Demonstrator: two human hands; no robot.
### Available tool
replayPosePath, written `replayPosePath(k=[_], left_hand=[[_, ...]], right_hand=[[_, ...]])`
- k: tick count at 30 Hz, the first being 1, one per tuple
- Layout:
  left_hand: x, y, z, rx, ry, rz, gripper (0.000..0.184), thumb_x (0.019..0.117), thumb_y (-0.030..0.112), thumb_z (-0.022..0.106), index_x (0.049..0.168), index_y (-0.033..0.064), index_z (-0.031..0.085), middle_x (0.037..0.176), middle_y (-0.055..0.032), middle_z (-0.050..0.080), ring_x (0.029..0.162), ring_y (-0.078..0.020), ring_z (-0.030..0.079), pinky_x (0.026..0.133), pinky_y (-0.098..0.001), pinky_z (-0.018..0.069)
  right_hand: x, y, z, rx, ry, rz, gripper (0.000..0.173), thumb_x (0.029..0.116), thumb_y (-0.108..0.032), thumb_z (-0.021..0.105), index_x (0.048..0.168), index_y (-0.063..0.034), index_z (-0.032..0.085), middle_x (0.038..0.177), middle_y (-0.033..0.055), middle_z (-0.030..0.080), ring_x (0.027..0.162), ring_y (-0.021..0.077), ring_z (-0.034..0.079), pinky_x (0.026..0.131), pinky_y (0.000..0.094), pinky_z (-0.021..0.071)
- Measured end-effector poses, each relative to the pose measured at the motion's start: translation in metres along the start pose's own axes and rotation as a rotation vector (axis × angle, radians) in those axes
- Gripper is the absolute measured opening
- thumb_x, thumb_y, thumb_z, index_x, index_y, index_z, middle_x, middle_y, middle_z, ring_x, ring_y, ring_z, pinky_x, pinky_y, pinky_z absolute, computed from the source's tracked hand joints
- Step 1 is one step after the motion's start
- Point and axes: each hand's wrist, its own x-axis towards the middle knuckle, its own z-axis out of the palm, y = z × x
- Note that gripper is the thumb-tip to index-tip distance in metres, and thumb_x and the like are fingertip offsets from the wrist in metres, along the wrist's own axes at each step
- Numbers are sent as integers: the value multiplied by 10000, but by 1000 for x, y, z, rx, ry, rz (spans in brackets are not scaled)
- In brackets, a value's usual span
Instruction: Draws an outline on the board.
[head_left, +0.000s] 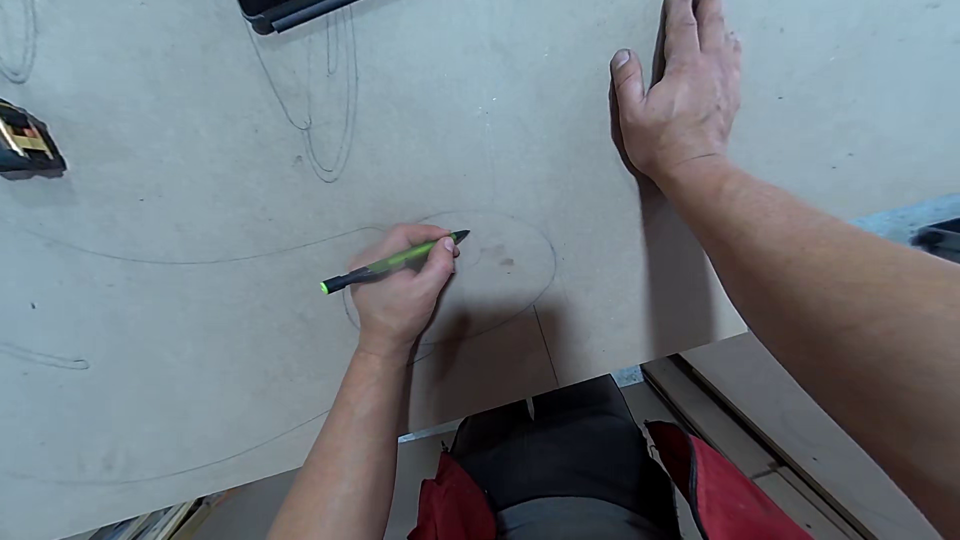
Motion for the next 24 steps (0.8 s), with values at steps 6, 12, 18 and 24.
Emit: replayPosePath(k=[6,12,18,24], left_hand=[[-14,-7,-33,-121,-12,-32,117,929,74,690,1033,21,703,879,-84,758,719,-185,733,639,-339,643],[-34,-26,-67,-118,209,-18,121,930,62,672,1049,40,678,845,-56,754,690,-151,724,611,-299,624],[-24,-22,-60,-33,171,-43,123,935,86,695,1044,31,694,870,-63,764,707,-157,731,632,-298,631],[-25,-22,-61,-28,172,-44,129,941,78,698,1063,37,699,882,-63,765,716,-157,736,637,-293,637]], right_hand=[[-1,2,0,1,1,-17,834,988,-694,290,1635,-169,313,1692,115,281,1539,278,320,1257,550,201],[0,2,0,-2,-3,-18,850,977,-707,287,1633,-166,316,1689,131,284,1541,291,318,1251,562,214],[0,1,-1,9,4,-23,849,979,-707,286,1628,-162,327,1682,137,298,1535,303,327,1245,559,226],[-1,0,-1,-10,5,-23,848,973,-707,292,1606,-148,367,1653,144,351,1511,305,364,1237,535,249]])
